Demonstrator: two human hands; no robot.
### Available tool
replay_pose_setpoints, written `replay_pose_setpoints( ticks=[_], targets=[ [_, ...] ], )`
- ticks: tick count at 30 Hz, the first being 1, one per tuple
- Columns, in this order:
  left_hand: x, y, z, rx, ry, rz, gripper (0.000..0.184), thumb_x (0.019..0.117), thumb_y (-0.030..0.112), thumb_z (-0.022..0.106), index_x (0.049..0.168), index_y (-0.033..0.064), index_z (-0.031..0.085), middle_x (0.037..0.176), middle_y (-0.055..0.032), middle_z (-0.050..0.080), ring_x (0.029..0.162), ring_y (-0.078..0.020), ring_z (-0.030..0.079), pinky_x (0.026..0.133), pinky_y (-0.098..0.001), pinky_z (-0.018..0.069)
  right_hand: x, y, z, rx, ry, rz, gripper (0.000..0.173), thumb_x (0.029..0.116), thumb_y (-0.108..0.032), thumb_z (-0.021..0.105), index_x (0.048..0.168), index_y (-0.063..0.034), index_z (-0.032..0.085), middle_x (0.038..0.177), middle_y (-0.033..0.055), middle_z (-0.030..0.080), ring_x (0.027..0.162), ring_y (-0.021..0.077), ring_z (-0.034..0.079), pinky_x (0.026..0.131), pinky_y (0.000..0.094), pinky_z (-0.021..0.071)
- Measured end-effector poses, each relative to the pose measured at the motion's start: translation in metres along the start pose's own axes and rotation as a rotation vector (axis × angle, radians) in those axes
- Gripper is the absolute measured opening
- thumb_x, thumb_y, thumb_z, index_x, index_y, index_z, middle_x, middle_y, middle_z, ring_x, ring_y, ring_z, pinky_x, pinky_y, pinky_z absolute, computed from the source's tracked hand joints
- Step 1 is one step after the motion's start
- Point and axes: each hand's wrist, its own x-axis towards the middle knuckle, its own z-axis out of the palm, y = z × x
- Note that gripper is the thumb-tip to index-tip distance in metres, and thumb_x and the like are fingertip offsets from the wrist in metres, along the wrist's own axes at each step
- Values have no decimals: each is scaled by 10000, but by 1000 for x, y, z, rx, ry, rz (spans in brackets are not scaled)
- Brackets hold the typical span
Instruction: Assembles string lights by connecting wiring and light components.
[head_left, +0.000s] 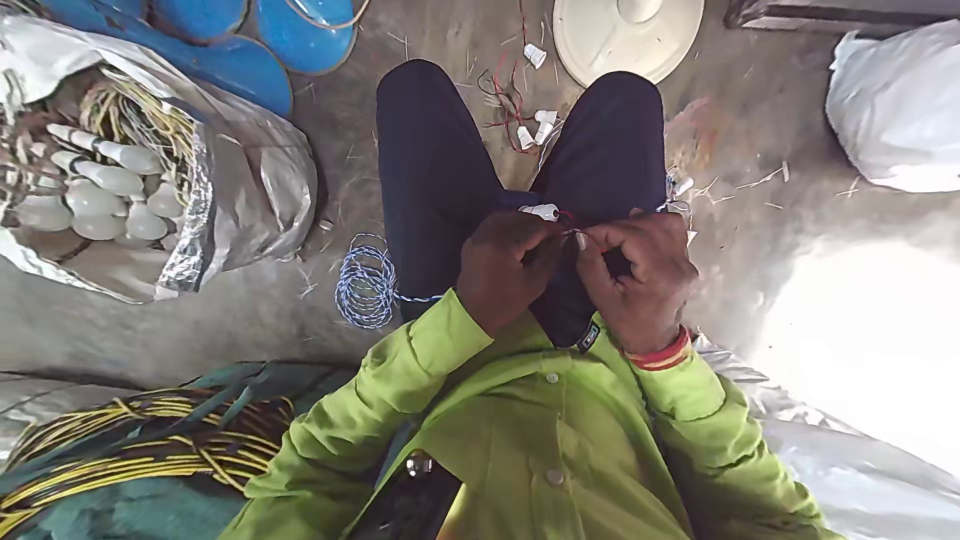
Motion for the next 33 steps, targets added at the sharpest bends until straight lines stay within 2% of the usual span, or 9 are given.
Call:
replay_pose_setpoints(
  ticks=[5, 11, 16, 21, 25, 28, 31, 33],
  targets=[
    [-1, 0, 4, 110, 36, 68, 108, 909, 101, 742, 981, 48, 803, 950, -99, 764, 950, -206, 714, 903, -329, 560, 0, 0, 0, -50, -52, 6, 154, 963, -150, 667, 950, -19, 746, 922, 130, 722, 949, 273, 660, 941, 433, 481],
    [-4, 2, 7, 179, 66, 82, 116, 904, 117, 752, 988, 58, 806, 948, -98, 759, 938, -218, 707, 852, -307, 567, 2, -1, -1, -77, -80, 14, 171, 967, -155, 653, 944, -9, 741, 908, 143, 718, 924, 287, 662, 924, 437, 487],
    [-6, 5, 5, 236, 69, 130, 260, 906, 89, 746, 1152, 6, 754, 989, -143, 745, 936, -244, 706, 861, -335, 567, 3, -2, -4, -70, -108, 23, 177, 953, -136, 632, 894, 5, 721, 887, 156, 712, 915, 293, 671, 952, 448, 482],
    [-5, 2, 10, 203, 67, 147, 221, 906, 67, 737, 1122, 53, 786, 958, -122, 742, 927, -237, 685, 837, -315, 563, 4, -2, -7, -37, -148, 40, 173, 937, -138, 636, 892, 11, 711, 893, 165, 706, 926, 304, 661, 929, 454, 475],
    [-5, 3, 10, 219, 53, 158, 285, 924, 58, 716, 1206, 69, 758, 949, -116, 733, 907, -238, 676, 819, -328, 555, 5, -1, -8, 9, -154, 50, 185, 933, -135, 640, 815, 2, 675, 824, 149, 673, 881, 297, 643, 893, 446, 468],
    [-5, 1, 10, 234, 47, 199, 244, 919, 68, 717, 1155, 73, 776, 967, -127, 738, 920, -250, 681, 828, -342, 558, 6, 0, -8, 8, -172, 66, 171, 925, -119, 619, 827, 8, 680, 828, 151, 676, 881, 297, 650, 896, 447, 482],
    [-4, 1, 9, 224, 37, 231, 198, 907, 40, 706, 1088, 53, 786, 998, -132, 746, 963, -261, 690, 894, -362, 541, 7, 0, -6, 17, -161, 79, 172, 933, -112, 620, 896, 18, 726, 859, 146, 701, 882, 280, 647, 844, 412, 498],
    [-4, -2, 9, 236, 22, 227, 193, 903, 46, 698, 1068, 67, 794, 988, -118, 752, 967, -255, 699, 895, -354, 553, 6, 1, -5, 16, -154, 78, 180, 940, -129, 619, 910, 6, 733, 869, 134, 708, 886, 273, 649, 831, 402, 507]
  ],
)
